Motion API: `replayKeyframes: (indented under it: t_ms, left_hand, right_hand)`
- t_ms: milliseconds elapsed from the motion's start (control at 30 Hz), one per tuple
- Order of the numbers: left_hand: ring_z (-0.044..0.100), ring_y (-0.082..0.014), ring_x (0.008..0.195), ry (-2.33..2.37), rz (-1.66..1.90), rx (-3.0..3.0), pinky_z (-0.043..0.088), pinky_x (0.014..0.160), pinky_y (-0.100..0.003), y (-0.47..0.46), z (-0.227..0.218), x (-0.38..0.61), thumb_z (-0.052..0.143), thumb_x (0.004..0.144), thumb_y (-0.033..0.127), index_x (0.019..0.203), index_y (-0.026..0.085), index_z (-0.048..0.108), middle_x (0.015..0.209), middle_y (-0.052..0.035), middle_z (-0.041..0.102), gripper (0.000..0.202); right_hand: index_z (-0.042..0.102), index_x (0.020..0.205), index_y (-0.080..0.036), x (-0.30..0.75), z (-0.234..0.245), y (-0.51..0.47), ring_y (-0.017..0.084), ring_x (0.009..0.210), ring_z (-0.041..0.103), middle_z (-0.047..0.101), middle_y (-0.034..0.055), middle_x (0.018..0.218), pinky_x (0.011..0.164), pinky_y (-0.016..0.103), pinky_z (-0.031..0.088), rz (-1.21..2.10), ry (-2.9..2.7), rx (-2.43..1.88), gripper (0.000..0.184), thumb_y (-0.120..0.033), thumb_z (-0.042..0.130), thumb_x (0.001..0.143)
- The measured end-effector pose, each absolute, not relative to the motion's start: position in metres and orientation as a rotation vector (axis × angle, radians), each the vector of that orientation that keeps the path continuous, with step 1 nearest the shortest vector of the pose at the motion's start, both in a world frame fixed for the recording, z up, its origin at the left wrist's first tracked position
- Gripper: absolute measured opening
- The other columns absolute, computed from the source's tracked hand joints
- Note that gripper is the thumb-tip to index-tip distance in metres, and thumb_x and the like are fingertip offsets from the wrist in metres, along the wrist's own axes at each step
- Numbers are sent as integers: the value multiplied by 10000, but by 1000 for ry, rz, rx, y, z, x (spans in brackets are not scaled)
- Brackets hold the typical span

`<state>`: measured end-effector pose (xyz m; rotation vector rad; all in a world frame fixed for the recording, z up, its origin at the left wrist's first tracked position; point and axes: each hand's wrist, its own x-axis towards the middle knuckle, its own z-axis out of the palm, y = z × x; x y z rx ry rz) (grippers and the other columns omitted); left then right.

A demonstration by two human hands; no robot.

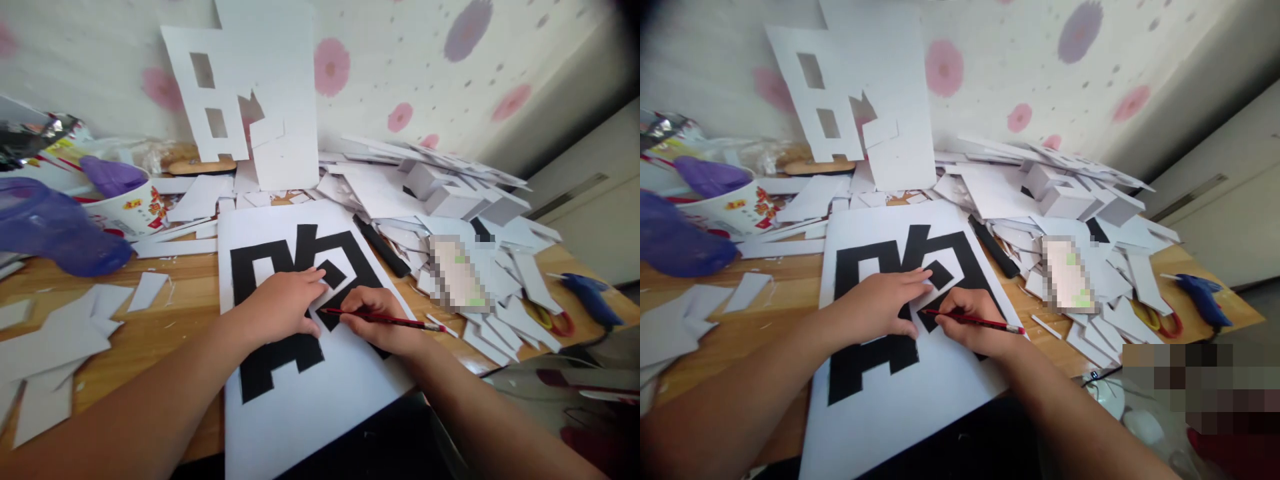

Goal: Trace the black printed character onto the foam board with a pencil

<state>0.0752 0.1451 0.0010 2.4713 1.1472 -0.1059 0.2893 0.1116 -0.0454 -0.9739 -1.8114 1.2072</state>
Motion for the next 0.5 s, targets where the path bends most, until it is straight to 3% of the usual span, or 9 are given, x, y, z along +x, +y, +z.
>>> replayKeyframes:
  t_ms: [367, 500]
  left_hand:
    - [372, -276, 1355, 1137, -93, 2476, 381, 1016, -362, 145, -1, 74, 780, 662, 420, 1160, 231, 601, 1502, -88, 348, 562]
    - [373, -279, 1353, 1140, -109, 2477, 377, 1019, -365, 145, -1, 75, 778, 665, 415, 1222, 237, 581, 1508, -88, 336, 617]
  right_hand:
    - [606, 761, -191, 290, -37, 108, 132, 668, 572, 631, 21, 767, 586, 245, 446, 1214, -1974, -1007, 96, -230, 612, 849]
    - [603, 772, -196, 290, -40, 109, 136, 688, 583, 635, 19, 788, 611, 251, 454, 1186, -1993, -980, 91, -227, 607, 857]
